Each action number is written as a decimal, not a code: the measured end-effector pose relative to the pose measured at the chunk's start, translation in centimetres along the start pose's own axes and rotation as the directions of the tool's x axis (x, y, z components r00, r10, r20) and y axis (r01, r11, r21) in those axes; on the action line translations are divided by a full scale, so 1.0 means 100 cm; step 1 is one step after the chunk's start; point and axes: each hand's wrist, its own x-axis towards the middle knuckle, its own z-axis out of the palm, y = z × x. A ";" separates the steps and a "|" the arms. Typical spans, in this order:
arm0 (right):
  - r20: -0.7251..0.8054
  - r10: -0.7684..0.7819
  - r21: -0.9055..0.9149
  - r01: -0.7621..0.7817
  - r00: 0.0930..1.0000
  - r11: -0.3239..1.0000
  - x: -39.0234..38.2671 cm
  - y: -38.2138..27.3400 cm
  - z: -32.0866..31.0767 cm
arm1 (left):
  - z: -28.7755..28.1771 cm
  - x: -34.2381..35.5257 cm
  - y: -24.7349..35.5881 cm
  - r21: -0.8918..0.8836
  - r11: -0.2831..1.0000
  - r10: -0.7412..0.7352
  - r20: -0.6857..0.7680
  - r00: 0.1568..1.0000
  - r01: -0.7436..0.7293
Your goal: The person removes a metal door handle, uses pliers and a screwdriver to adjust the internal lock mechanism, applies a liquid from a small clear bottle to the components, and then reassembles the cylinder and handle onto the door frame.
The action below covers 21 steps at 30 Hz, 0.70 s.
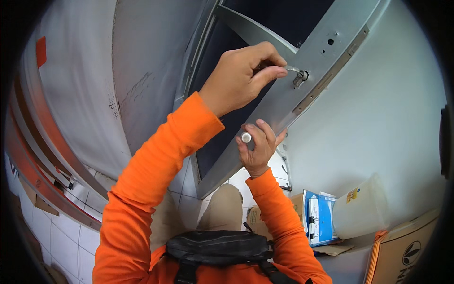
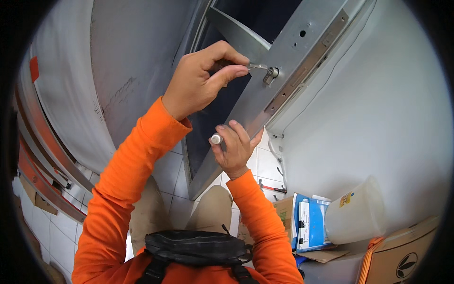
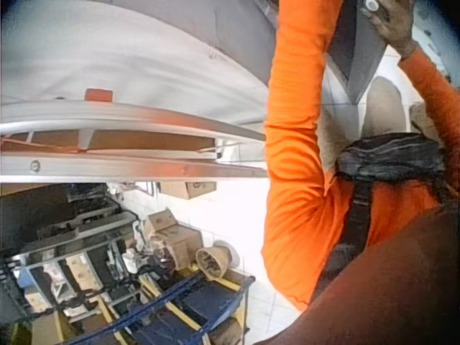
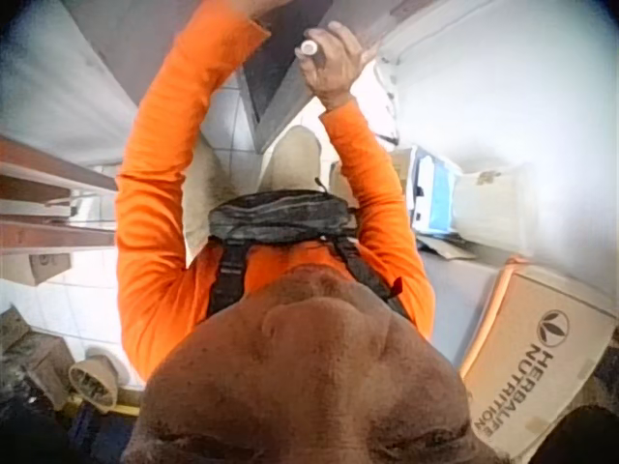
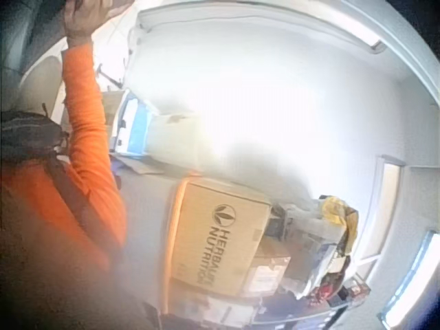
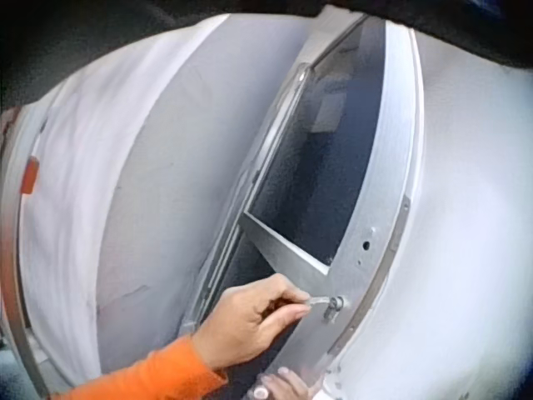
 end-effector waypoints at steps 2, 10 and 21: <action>0.039 0.001 -0.020 0.000 0.999 1.000 -0.001 -0.002 -0.001 | -0.001 0.003 -0.001 0.001 1.000 0.010 0.010 1.000 -0.010; 0.028 -0.008 -0.020 0.008 1.000 1.000 0.001 -0.012 0.004 | -0.008 0.007 0.001 0.100 0.992 0.065 0.068 0.996 -0.072; -0.048 0.018 -0.005 -0.018 0.999 1.000 0.006 -0.028 0.009 | -0.019 0.017 0.005 0.201 0.943 0.242 0.134 0.961 -0.265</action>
